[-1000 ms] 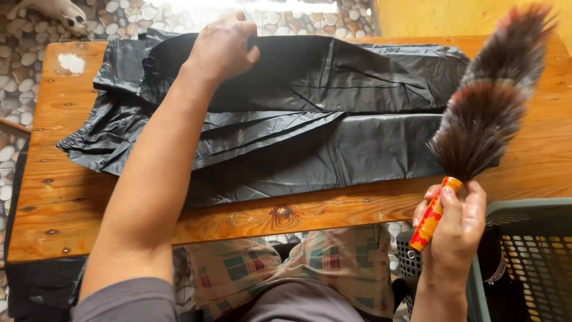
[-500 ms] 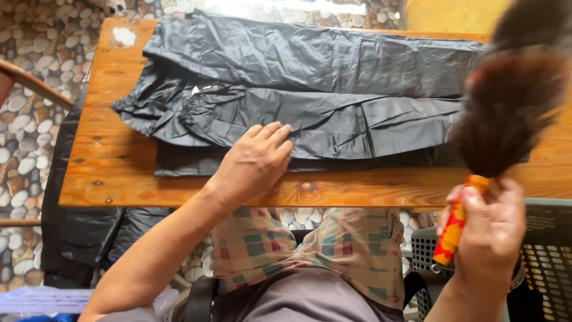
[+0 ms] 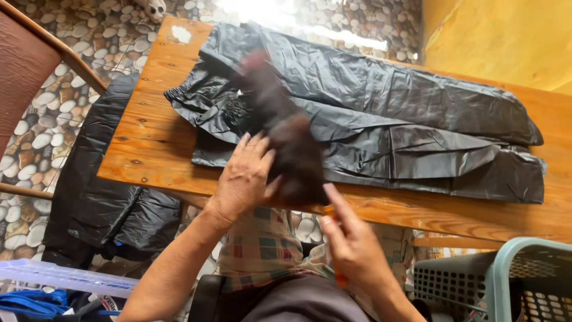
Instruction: The person zips a small black pouch and places it in a basket. They then unfold a large black tarp on a wooden table, brush it with a feather duster, and fold it into a compact rectangular shape.
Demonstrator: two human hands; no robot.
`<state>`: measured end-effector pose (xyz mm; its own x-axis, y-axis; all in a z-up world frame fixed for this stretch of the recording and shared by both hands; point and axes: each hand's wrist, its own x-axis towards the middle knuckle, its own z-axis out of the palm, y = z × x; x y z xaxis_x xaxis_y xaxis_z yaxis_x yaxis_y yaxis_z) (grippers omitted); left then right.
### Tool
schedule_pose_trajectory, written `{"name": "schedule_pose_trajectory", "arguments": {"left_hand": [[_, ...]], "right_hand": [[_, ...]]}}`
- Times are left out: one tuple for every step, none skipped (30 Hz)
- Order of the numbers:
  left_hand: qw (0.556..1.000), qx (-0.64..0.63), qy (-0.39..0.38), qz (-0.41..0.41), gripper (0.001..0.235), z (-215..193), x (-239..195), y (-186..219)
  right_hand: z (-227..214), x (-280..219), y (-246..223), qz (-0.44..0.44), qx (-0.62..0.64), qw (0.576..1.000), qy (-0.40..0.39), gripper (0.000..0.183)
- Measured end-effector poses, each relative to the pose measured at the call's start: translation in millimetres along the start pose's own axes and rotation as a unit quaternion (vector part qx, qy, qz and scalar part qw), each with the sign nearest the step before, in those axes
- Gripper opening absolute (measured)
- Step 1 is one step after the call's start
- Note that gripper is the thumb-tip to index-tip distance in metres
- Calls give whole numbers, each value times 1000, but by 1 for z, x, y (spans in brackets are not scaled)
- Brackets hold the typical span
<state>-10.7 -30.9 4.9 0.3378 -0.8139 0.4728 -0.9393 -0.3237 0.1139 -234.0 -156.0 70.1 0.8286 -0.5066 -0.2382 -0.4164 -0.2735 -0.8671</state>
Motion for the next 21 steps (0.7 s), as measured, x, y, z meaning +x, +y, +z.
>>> {"name": "schedule_pose_trajectory", "arguments": {"left_hand": [[1000, 1, 4, -2, 44, 0, 3, -1], [999, -19, 34, -2, 50, 0, 1, 1], [997, -40, 64, -2, 57, 0, -1, 3], [997, -43, 62, -3, 57, 0, -2, 3], [997, -42, 62, -6, 56, 0, -2, 4], [997, -37, 64, -7, 56, -1, -1, 3], [997, -38, 63, -6, 56, -2, 1, 2], [998, -39, 46, -10, 50, -3, 0, 2], [999, -41, 29, -13, 46, -5, -1, 2], [999, -41, 28, -13, 46, -3, -3, 2], [999, -37, 35, -20, 45, -2, -4, 2], [998, -37, 40, -23, 44, 0, -4, 2], [998, -41, 40, -19, 44, -4, -4, 4], [996, -58, 60, -19, 48, -7, -1, 5], [994, -74, 80, -19, 53, -10, 1, 6], [994, -77, 81, -16, 53, -11, 2, 6], [994, -71, 77, -17, 52, -12, 3, 6], [995, -64, 72, -17, 52, -12, 3, 6], [995, -68, 71, -13, 52, -11, 1, 7], [995, -65, 67, -19, 52, -11, 1, 7], [996, -63, 63, -25, 53, -11, 1, 7]], "right_hand": [[-11, 10, 6, -3, -3, 1000, -1, 64], [-21, 15, 13, 7, -31, 997, 74, 66], [-31, 20, 22, 16, -60, 987, 147, 71], [-27, 18, 17, 20, -62, 987, 146, 71], [-24, 16, 13, 74, -84, 986, 126, 72], [-21, 16, 8, 125, -104, 981, 107, 74], [-10, 14, 7, 126, -103, 981, 107, 74], [1, 10, 8, 50, -111, 992, 23, 70], [12, 6, 8, -29, -115, 991, -61, 67], [6, 5, 7, -28, -116, 991, -62, 67], [0, 4, 5, 7, -69, 996, -60, 67], [-6, 2, 4, 46, -22, 997, -52, 67], [-30, 6, 27, 49, -21, 997, -48, 67], [-55, 9, 51, 45, -22, 998, 49, 64], [-81, 12, 74, 41, -24, 988, 145, 61], [-104, 9, 90, 42, -24, 988, 150, 61], [-127, 6, 107, 67, -17, 969, 237, 63], [-149, 1, 124, 93, -8, 942, 323, 66], [-137, -2, 106, 96, -8, 940, 327, 66], [-127, -1, 87, 103, -71, 940, 317, 67], [-118, -1, 68, 110, -134, 936, 305, 69]]}}
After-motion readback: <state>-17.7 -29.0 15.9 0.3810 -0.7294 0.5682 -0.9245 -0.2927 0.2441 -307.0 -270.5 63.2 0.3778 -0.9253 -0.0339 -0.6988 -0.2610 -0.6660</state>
